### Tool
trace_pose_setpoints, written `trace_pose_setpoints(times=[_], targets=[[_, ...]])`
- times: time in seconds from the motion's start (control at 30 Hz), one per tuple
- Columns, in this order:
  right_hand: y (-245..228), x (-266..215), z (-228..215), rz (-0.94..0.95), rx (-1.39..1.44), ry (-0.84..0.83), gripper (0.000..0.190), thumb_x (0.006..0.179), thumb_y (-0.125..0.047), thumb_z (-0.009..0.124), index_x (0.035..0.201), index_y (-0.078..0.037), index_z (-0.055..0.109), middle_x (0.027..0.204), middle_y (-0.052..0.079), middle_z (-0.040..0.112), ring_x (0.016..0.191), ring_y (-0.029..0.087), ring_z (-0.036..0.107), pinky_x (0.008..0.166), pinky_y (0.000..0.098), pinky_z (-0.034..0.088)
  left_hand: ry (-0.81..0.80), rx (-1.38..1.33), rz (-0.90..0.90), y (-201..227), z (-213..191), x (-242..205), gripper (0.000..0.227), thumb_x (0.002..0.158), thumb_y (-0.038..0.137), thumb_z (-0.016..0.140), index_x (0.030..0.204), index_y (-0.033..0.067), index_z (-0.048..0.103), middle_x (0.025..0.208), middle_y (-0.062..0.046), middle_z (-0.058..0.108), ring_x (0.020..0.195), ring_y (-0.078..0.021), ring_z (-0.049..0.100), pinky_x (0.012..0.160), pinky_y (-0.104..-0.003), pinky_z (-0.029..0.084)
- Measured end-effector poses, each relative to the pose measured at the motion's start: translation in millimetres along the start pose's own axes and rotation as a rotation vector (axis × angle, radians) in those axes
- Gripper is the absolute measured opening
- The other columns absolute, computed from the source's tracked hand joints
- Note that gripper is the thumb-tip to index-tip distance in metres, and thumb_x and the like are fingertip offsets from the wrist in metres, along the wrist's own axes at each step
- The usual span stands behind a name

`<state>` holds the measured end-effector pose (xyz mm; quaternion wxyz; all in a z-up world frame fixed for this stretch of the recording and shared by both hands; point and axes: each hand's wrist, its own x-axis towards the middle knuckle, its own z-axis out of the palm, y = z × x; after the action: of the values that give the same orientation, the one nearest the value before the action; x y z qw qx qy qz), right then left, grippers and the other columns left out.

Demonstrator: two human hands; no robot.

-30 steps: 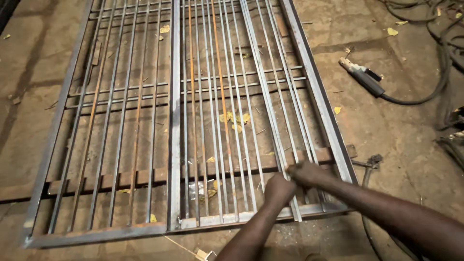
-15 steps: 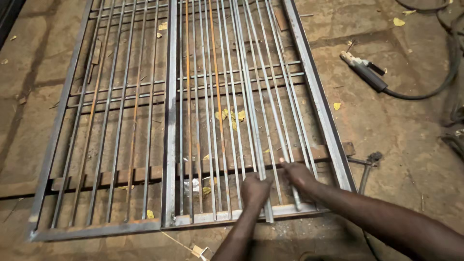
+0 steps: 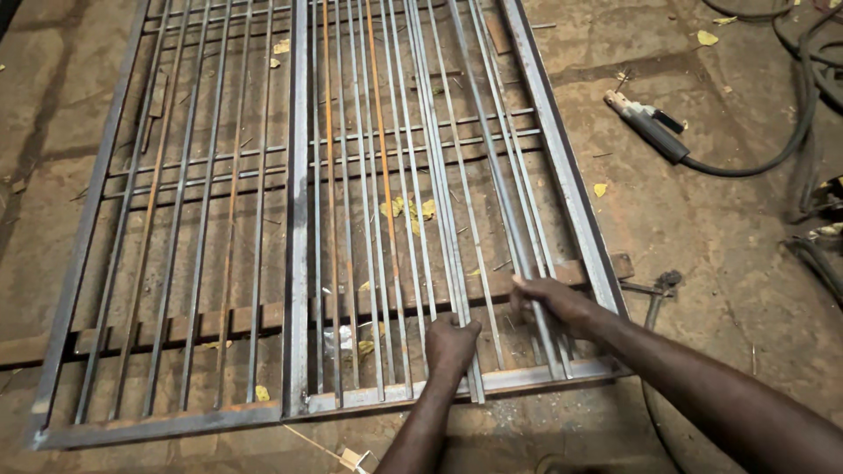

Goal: The person positions a metal bar into a rectangular metal grate frame and uses a metal ruler to measure the spacing between vertical bars. The person repeatedly adjusts the bar and checks measurements across the grate.

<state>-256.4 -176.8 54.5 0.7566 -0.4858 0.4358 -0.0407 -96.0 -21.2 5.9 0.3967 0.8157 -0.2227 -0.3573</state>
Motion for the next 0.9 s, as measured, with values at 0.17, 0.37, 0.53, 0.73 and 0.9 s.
trace_pose_setpoints(times=[0.17,0.37,0.53,0.73,0.9], targets=[[15.8,17.2,25.6,-0.145,-0.123,0.457,0.023,0.083,-0.026,0.076,0.090,-0.004,0.069,0.077,0.006,0.067,0.066,0.017,0.062,0.061,0.0351,0.053,0.038,0.000,0.059,-1.8,1.8,2.7,0.037,0.072,0.032,0.081,0.093,0.0012,0.076,0.084,-0.018,0.076,0.079,-0.0310,0.074,0.078,-0.042,0.058],[10.7,-2.8,32.7,-0.182,-0.110,0.567,0.025,0.087,-0.027,0.077,0.087,-0.006,0.063,0.066,0.004,0.060,0.056,0.016,0.054,0.052,0.0363,0.044,-0.031,-0.038,-0.020,6.1,-6.9,-5.3,0.039,0.075,0.031,0.078,0.099,0.0010,0.074,0.080,-0.017,0.075,0.076,-0.0289,0.076,0.076,-0.041,0.059],[3.6,-12.4,29.8,-0.137,0.031,0.377,0.040,0.097,-0.046,0.058,0.080,-0.010,0.058,0.060,0.001,0.053,0.049,0.015,0.046,0.045,0.0324,0.039,-0.087,-0.042,-0.086,9.4,-9.4,-6.1,0.037,0.077,0.031,0.076,0.100,0.0009,0.075,0.079,-0.017,0.077,0.073,-0.0284,0.076,0.073,-0.041,0.060],[14.9,-7.9,26.1,0.157,0.322,0.235,0.076,0.090,-0.077,0.032,0.078,-0.007,0.060,0.053,-0.003,0.040,0.043,0.012,0.033,0.040,0.0290,0.024,-0.031,-0.062,-0.024,1.5,-4.3,-1.7,0.045,0.075,0.032,0.080,0.106,0.0014,0.072,0.082,-0.015,0.077,0.074,-0.0253,0.076,0.072,-0.038,0.060],[25.5,-1.5,31.3,0.054,0.311,0.137,0.044,0.097,-0.052,0.062,0.084,-0.011,0.054,0.058,-0.006,0.042,0.045,0.010,0.035,0.038,0.0283,0.025,-0.030,-0.076,0.040,-1.5,-4.9,-0.2,0.043,0.076,0.035,0.082,0.100,-0.0002,0.075,0.078,-0.015,0.077,0.070,-0.0232,0.074,0.069,-0.038,0.058]])
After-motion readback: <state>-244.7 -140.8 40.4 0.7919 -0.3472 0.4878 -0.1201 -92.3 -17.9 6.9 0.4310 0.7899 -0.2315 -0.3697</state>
